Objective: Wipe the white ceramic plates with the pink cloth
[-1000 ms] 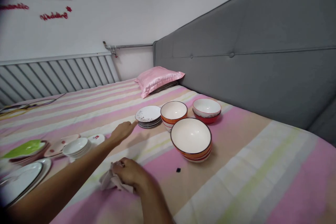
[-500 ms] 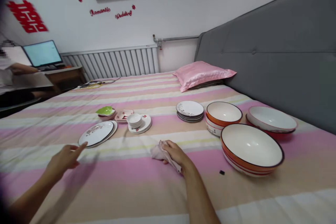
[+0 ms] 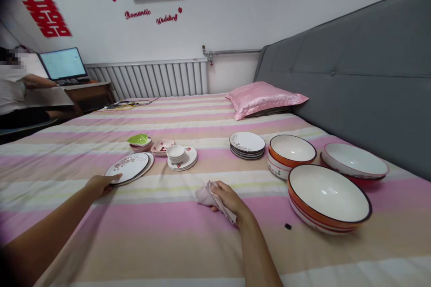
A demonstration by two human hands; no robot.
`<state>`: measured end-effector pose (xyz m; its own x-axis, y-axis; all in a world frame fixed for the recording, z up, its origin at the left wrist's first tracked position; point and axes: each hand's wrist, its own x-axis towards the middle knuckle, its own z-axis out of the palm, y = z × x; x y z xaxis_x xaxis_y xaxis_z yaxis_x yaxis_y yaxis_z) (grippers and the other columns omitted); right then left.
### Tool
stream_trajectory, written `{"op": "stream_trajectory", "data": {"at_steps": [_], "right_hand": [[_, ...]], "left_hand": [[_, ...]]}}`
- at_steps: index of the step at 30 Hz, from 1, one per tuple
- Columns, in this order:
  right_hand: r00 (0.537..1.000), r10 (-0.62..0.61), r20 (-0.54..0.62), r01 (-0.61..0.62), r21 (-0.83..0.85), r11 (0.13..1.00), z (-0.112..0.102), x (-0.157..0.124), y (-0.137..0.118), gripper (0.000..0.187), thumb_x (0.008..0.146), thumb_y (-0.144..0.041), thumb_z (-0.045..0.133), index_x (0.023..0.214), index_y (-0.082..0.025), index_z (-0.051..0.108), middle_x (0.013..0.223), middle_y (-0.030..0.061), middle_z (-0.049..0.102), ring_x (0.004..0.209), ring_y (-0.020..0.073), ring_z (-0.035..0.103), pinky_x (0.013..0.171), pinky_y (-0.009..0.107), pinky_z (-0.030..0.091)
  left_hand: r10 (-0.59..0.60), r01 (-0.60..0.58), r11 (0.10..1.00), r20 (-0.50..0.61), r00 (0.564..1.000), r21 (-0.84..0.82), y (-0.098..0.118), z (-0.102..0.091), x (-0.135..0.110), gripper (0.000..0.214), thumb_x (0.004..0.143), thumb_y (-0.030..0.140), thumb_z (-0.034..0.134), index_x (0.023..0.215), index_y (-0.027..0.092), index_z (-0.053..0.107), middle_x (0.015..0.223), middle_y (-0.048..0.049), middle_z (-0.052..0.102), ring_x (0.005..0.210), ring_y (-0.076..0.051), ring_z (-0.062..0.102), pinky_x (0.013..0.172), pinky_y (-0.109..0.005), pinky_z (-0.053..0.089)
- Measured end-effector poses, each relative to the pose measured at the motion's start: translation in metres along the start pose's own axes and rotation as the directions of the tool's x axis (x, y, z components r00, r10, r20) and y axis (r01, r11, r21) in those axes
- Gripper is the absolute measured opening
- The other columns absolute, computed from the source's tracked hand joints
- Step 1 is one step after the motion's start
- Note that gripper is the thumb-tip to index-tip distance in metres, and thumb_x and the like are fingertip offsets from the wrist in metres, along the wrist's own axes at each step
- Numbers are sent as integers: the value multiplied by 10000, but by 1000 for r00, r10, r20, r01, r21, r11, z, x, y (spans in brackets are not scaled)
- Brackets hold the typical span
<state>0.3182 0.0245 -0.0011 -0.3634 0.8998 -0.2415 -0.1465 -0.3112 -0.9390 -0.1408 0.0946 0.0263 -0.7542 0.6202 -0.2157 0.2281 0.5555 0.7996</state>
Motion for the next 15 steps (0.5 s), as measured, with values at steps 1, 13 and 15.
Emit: {"op": "stream_trajectory", "data": {"at_steps": [1, 13, 15], "right_hand": [[1000, 0, 1, 0, 1, 1000, 0, 0, 0, 293, 751, -436, 612, 933, -209, 581, 843, 19, 552, 704, 135, 561, 585, 258, 514], [1000, -15, 5, 15, 3, 1000, -2, 1, 3, 298, 741, -454, 620, 903, -207, 580, 832, 22, 558, 693, 137, 567, 565, 248, 513], [1000, -16, 10, 16, 0, 1000, -2, 2, 2, 287, 742, -448, 621, 888, -205, 578, 826, 19, 549, 700, 138, 563, 565, 249, 515]], "left_hand": [[-57, 57, 998, -13, 998, 7, 1, 0, 2, 316, 546, 271, 793, 663, 140, 531, 510, 33, 522, 389, -113, 457, 353, -246, 398], [-237, 263, 944, 148, 960, -199, 1, -14, -20, 137, 789, 182, 625, 894, 114, 569, 736, -3, 604, 523, -79, 549, 436, -185, 465], [-228, 275, 930, 204, 952, -244, 1, -23, -26, 135, 713, 90, 668, 739, 122, 540, 546, 32, 544, 383, -60, 475, 323, -144, 392]]}}
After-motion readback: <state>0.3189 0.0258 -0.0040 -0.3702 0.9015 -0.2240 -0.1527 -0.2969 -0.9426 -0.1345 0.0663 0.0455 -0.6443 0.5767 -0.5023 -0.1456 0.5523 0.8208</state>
